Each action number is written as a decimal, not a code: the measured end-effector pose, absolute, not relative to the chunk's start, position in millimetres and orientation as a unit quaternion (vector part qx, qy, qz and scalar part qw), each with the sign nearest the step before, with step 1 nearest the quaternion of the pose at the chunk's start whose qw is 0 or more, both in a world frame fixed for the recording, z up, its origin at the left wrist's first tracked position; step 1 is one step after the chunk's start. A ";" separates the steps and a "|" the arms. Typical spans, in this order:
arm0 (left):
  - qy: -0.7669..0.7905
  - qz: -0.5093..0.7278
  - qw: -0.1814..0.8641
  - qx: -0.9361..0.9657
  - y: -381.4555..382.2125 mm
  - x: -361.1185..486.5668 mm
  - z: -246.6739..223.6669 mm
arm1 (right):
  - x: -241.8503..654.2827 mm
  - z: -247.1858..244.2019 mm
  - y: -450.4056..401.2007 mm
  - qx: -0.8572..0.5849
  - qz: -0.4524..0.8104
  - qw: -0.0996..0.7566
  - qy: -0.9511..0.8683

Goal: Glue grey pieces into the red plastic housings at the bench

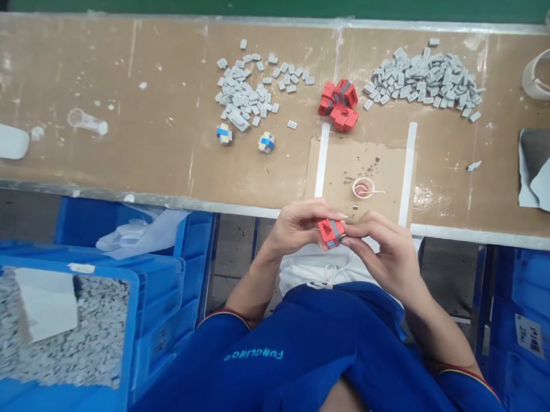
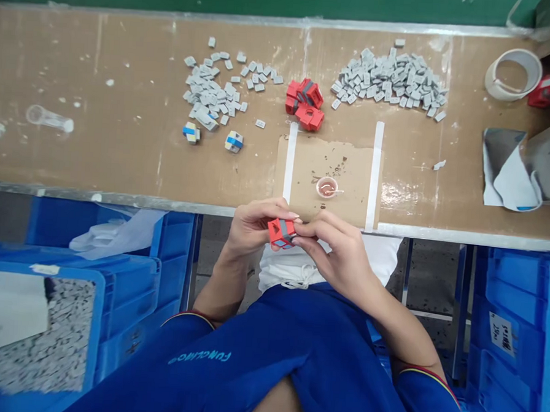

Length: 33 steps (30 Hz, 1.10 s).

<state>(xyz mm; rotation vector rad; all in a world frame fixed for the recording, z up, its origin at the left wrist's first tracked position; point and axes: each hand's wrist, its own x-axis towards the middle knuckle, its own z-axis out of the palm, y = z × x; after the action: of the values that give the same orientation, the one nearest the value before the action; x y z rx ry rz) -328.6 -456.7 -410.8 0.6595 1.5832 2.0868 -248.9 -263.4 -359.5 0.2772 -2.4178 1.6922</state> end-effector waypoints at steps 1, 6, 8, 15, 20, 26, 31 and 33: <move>0.570 0.752 0.219 0.247 -458.3 -328.5 -410.1 | -249.1 -356.9 -260.5 0.102 0.565 0.074 -0.816; 0.574 0.732 0.212 0.300 -460.5 -329.0 -408.8 | -246.8 -346.3 -254.6 0.127 0.550 0.035 -0.825; 0.584 0.719 0.205 0.316 -460.2 -331.0 -408.0 | -244.7 -346.8 -255.3 0.124 0.546 0.037 -0.828; 0.604 0.661 0.231 0.382 -468.5 -342.3 -394.6 | -242.3 -358.8 -264.7 0.119 0.553 0.053 -0.823; 0.610 0.664 0.218 0.373 -476.5 -338.4 -389.2 | -246.2 -355.3 -265.9 0.155 0.560 0.039 -0.813; 0.571 0.731 0.192 0.321 -473.9 -333.6 -403.7 | -244.9 -357.6 -267.9 0.154 0.556 0.060 -0.814; 0.558 0.740 0.199 0.319 -471.3 -334.2 -409.0 | -241.0 -359.7 -270.8 0.143 0.542 0.089 -0.823; 0.557 0.739 0.206 0.318 -471.6 -334.6 -411.0 | -240.6 -360.3 -271.4 0.139 0.549 0.088 -0.820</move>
<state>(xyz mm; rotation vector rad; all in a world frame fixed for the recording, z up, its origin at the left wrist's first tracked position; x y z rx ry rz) -334.6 -471.6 -411.0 0.8856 1.5510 2.0605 -240.6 -271.4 -360.3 0.4141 -2.4411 1.6332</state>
